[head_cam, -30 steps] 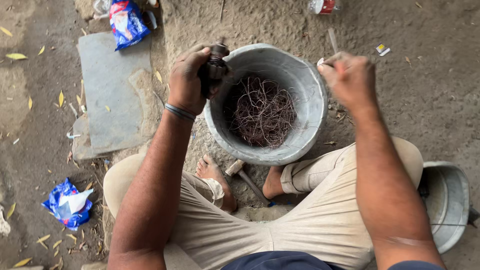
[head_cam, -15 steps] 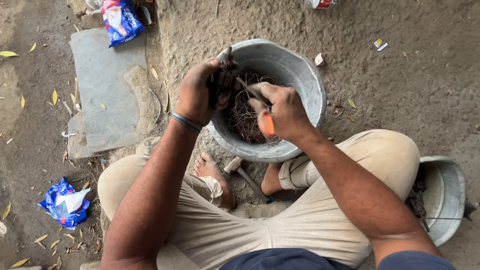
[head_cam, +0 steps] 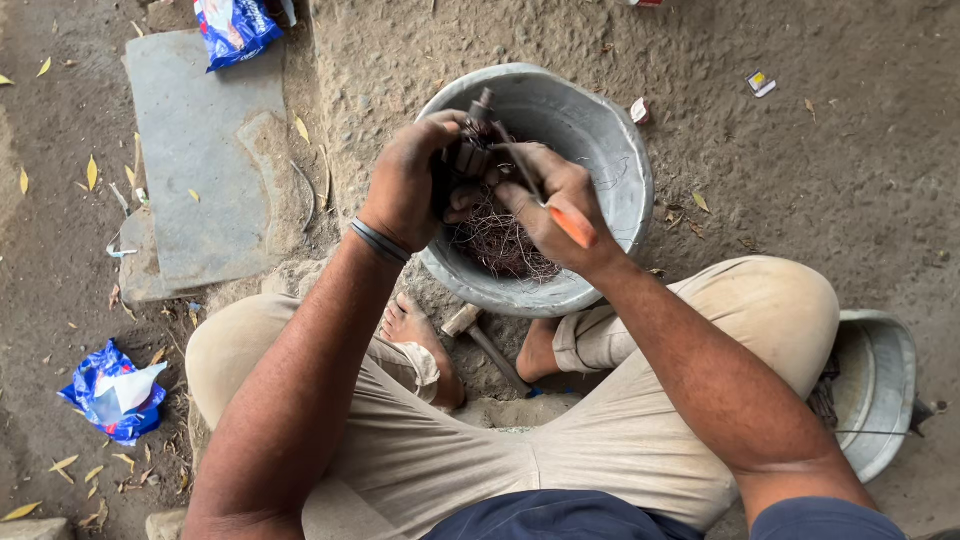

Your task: The person sits on the ground and uses scissors to strip copper wire from a small metal component. They repeatedly cut and pull the wire, dropping the stripped pieces into a metal bucket placed between their legs.

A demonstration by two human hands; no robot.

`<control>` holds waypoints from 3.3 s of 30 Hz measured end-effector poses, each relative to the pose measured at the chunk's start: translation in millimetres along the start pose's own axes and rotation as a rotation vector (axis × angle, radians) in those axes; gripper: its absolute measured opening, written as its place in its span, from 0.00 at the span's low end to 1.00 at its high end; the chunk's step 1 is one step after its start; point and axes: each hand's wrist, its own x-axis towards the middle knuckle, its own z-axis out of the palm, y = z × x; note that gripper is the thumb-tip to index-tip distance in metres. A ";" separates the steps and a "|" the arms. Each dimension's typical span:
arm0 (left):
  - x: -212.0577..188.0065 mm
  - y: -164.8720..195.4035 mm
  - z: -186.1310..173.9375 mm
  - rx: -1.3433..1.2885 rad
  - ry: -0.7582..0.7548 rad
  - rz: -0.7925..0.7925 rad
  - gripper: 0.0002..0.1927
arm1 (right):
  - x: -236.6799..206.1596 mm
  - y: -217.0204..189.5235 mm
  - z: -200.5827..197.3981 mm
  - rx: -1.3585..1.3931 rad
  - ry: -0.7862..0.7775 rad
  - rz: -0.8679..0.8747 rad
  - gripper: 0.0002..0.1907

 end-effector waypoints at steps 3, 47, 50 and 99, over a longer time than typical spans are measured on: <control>0.5 2.2 -6.2 -0.041 0.054 0.105 0.17 | -0.2 -0.5 -0.8 -0.144 -0.003 0.090 0.08; 39.1 24.1 -59.1 0.481 0.612 1.017 0.18 | -26.9 -37.3 -28.4 -0.199 -0.186 -0.250 0.03; 32.9 28.4 -62.9 0.562 0.574 1.094 0.18 | -22.5 -33.1 -30.3 -0.195 -0.133 -0.277 0.01; 1.7 18.4 6.4 0.031 0.214 0.273 0.11 | 6.8 -17.3 -61.2 0.188 0.202 0.171 0.05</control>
